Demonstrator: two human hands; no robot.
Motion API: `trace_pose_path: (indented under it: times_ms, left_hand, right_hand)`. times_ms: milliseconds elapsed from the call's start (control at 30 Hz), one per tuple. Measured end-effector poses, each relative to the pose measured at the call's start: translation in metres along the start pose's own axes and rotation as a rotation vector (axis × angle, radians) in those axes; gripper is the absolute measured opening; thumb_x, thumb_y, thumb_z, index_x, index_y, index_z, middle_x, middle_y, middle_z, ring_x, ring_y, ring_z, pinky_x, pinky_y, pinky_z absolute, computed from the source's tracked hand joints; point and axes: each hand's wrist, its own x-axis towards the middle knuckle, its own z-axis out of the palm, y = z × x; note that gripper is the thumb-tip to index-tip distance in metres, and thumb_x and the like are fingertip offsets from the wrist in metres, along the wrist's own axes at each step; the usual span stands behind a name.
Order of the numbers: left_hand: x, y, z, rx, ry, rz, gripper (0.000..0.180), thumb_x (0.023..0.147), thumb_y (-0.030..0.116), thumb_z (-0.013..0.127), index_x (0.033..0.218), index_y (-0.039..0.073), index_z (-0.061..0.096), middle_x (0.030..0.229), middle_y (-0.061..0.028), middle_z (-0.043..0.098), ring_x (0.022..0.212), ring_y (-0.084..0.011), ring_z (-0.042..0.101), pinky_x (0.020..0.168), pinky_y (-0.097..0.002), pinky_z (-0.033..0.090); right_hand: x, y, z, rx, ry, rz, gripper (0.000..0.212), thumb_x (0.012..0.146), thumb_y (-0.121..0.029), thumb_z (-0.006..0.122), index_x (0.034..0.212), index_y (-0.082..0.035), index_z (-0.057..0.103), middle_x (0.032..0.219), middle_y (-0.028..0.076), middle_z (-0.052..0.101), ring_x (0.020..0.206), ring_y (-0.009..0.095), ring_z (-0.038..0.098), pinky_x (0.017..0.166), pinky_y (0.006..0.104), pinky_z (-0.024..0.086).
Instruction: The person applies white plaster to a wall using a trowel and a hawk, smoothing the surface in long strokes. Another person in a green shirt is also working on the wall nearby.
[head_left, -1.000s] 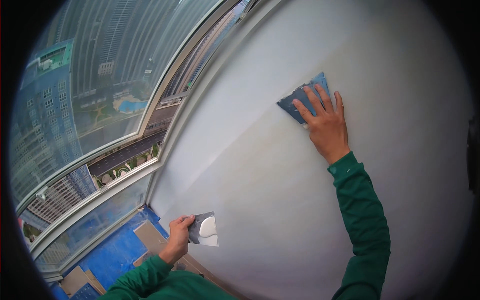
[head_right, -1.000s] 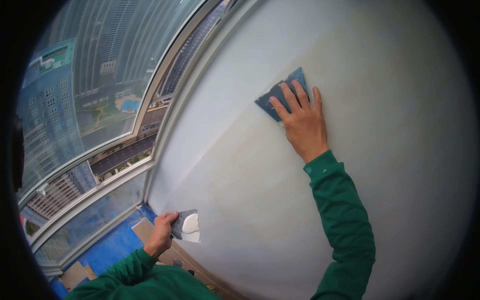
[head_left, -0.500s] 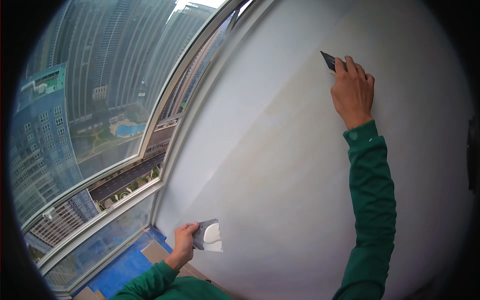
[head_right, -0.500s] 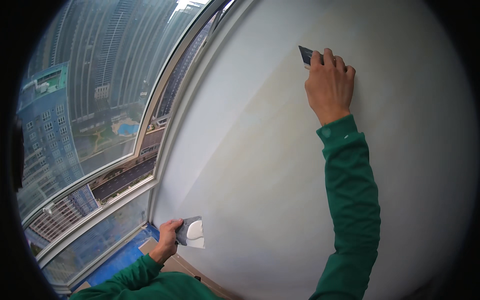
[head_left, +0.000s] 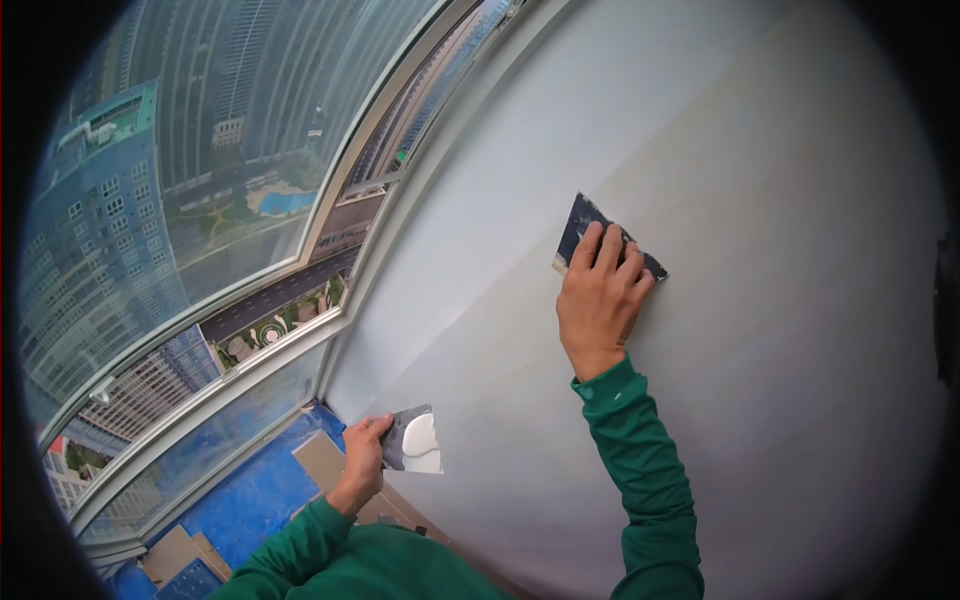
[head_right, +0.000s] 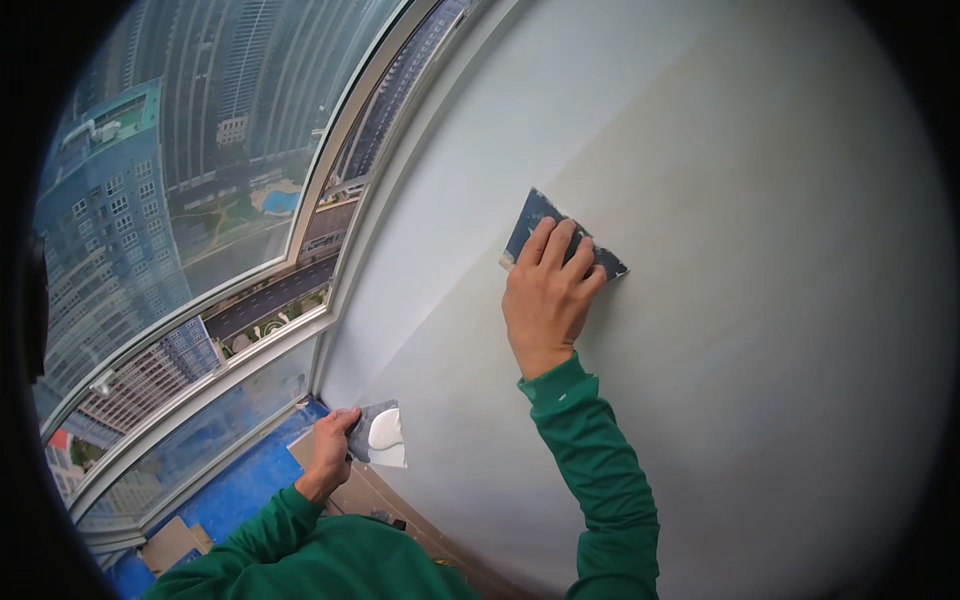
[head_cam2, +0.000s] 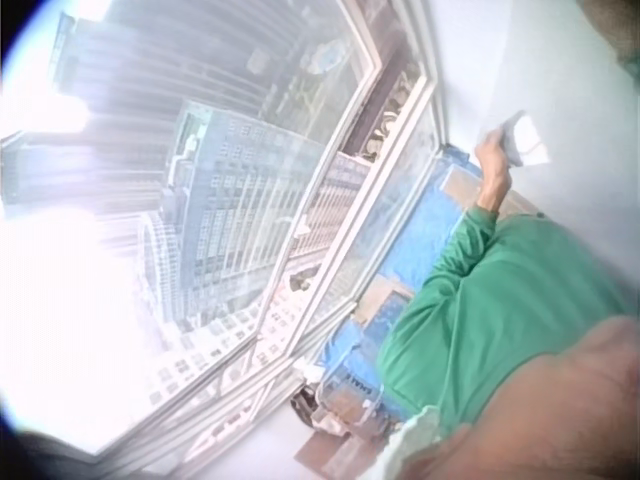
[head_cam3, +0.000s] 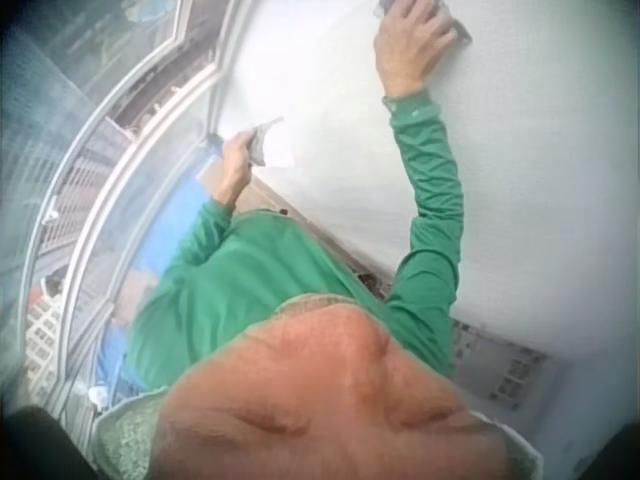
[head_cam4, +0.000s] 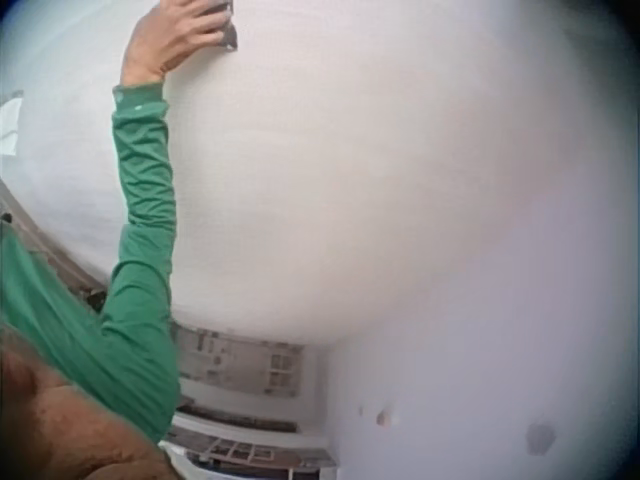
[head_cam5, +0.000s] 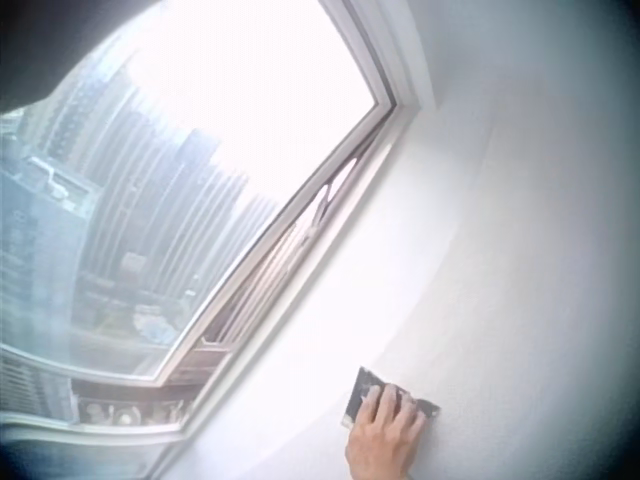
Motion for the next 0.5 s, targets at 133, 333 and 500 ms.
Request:
trace_pose_path:
  times_ms: [133, 333, 500]
  left_hand:
    - [-0.01, 0.012, 0.01, -0.003, 0.001, 0.019, 0.018, 0.091, 0.017, 0.064, 0.087, -0.001, 0.064, 0.074, -0.0034, 0.065, 0.062, -0.0092, 0.057, 0.057, -0.024, 0.044]
    - [-0.006, 0.008, 0.003, 0.013, -0.006, 0.041, 0.016, 0.09, 0.016, 0.065, 0.089, 0.001, 0.064, 0.075, -0.0018, 0.064, 0.063, -0.0099, 0.058, 0.059, -0.025, 0.046]
    - [-0.007, 0.007, 0.005, -0.027, 0.035, 0.023, 0.013, 0.09, 0.016, 0.064, 0.088, 0.002, 0.063, 0.074, -0.0005, 0.062, 0.064, -0.0104, 0.057, 0.06, -0.0253, 0.046]
  right_hand:
    - [-0.046, -0.034, -0.003, 0.039, -0.1, -0.048, 0.039, 0.081, -0.015, 0.061, 0.117, 0.0, 0.06, 0.118, 0.014, 0.055, 0.102, 0.032, 0.053, 0.081, 0.0435, 0.041]
    - [-0.052, -0.001, -0.044, 0.259, -0.378, -0.203, 0.041, 0.077, -0.011, 0.066, 0.118, -0.007, 0.062, 0.121, 0.015, 0.054, 0.113, 0.037, 0.051, 0.088, 0.047, 0.041]
    - [0.026, 0.119, -0.055, 0.192, 0.075, -0.449, 0.039, 0.079, -0.006, 0.066, 0.116, -0.018, 0.067, 0.126, 0.011, 0.055, 0.118, 0.033, 0.05, 0.096, 0.0552, 0.041]
